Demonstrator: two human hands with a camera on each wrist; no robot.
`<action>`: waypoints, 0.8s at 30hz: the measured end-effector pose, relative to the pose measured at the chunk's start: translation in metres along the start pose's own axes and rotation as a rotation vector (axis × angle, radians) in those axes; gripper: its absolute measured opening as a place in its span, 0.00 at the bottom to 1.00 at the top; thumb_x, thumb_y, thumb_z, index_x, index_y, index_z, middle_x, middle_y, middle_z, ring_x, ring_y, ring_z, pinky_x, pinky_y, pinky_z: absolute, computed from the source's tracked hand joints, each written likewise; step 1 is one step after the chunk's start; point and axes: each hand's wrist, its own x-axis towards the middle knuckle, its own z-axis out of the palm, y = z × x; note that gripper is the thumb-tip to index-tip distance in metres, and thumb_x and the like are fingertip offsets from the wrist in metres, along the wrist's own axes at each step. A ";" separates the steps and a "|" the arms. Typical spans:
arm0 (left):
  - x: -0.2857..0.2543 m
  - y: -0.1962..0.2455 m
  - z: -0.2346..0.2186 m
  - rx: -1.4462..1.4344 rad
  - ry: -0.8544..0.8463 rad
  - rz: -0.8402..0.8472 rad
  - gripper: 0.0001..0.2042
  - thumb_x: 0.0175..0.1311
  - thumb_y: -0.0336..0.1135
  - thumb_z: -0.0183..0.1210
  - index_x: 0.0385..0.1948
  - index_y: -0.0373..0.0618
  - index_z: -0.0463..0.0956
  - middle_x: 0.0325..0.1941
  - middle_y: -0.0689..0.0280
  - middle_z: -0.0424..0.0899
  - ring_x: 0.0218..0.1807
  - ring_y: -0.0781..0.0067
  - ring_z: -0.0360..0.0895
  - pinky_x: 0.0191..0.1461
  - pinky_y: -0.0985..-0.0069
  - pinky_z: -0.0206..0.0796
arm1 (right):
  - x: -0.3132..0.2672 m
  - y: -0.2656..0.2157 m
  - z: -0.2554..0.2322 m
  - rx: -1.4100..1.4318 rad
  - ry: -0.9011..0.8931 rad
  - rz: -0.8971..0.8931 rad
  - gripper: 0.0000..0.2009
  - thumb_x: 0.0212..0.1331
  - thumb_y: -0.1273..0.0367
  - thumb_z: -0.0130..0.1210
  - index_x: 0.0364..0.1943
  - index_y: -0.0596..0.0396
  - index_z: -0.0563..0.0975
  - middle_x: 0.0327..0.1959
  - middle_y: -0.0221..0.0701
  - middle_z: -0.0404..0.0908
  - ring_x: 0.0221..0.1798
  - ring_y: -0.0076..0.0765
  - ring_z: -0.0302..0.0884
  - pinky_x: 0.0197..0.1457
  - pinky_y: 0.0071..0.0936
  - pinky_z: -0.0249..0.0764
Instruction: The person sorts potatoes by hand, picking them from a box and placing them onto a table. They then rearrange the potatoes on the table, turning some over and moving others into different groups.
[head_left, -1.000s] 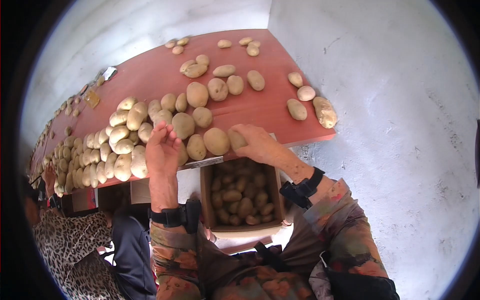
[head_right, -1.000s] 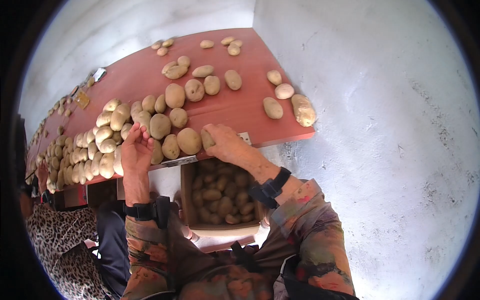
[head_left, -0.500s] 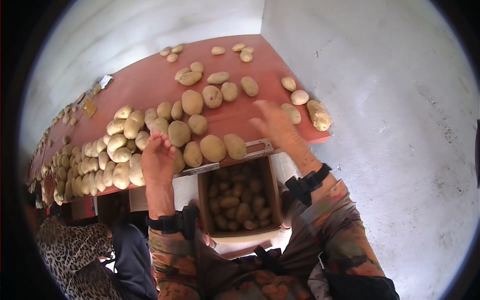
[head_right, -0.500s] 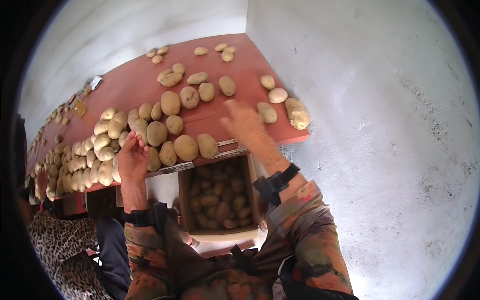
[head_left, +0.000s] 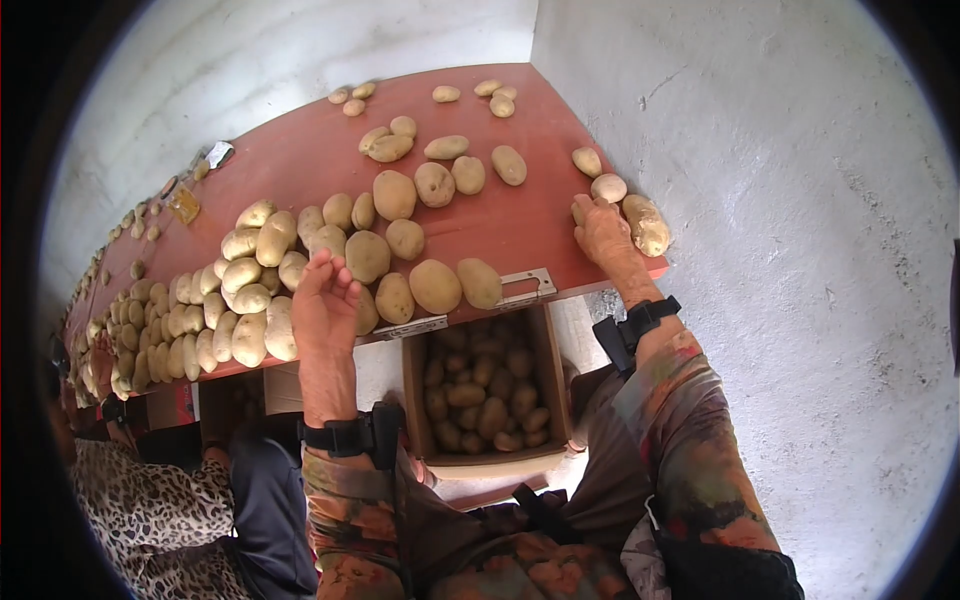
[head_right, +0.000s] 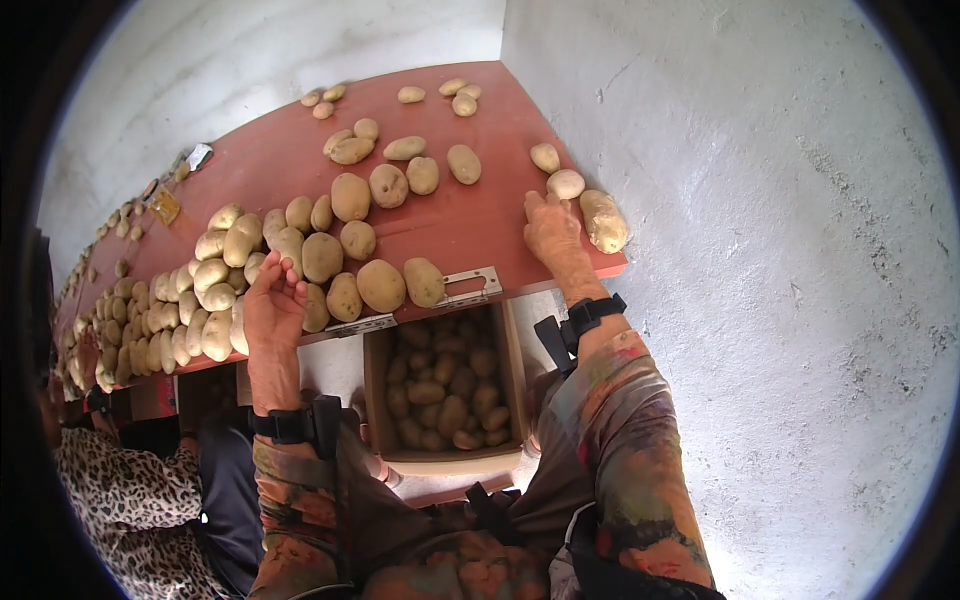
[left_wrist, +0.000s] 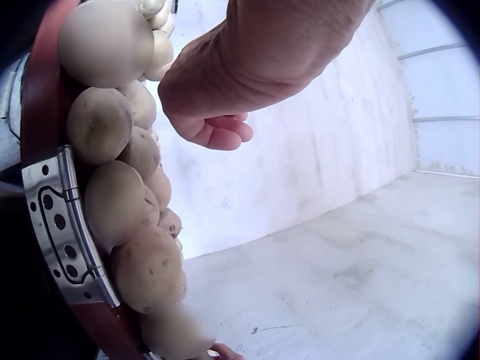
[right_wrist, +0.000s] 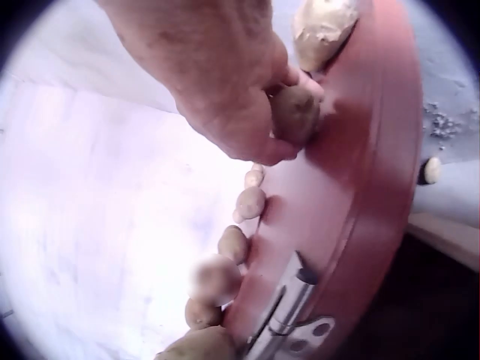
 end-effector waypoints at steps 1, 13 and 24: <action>0.001 0.000 -0.001 0.000 -0.010 -0.002 0.10 0.59 0.28 0.51 0.43 0.44 0.71 0.35 0.67 0.76 0.33 0.76 0.73 0.37 0.78 0.68 | 0.003 0.000 -0.004 0.082 -0.057 0.013 0.20 0.48 0.68 0.57 0.47 0.53 0.68 0.44 0.45 0.73 0.50 0.54 0.70 0.51 0.45 0.70; 0.003 -0.004 -0.001 0.004 -0.043 -0.003 0.11 0.58 0.28 0.52 0.43 0.43 0.70 0.35 0.66 0.76 0.33 0.75 0.73 0.37 0.76 0.68 | -0.034 -0.083 -0.028 0.524 -0.242 -0.228 0.18 0.54 0.61 0.48 0.44 0.58 0.73 0.40 0.49 0.77 0.48 0.56 0.72 0.51 0.44 0.68; 0.002 -0.001 -0.004 0.003 -0.016 -0.007 0.10 0.58 0.28 0.51 0.43 0.44 0.71 0.35 0.66 0.76 0.34 0.75 0.73 0.37 0.76 0.69 | -0.034 -0.071 -0.045 0.693 -0.500 -0.224 0.20 0.52 0.62 0.51 0.48 0.58 0.71 0.44 0.47 0.76 0.50 0.52 0.72 0.53 0.38 0.68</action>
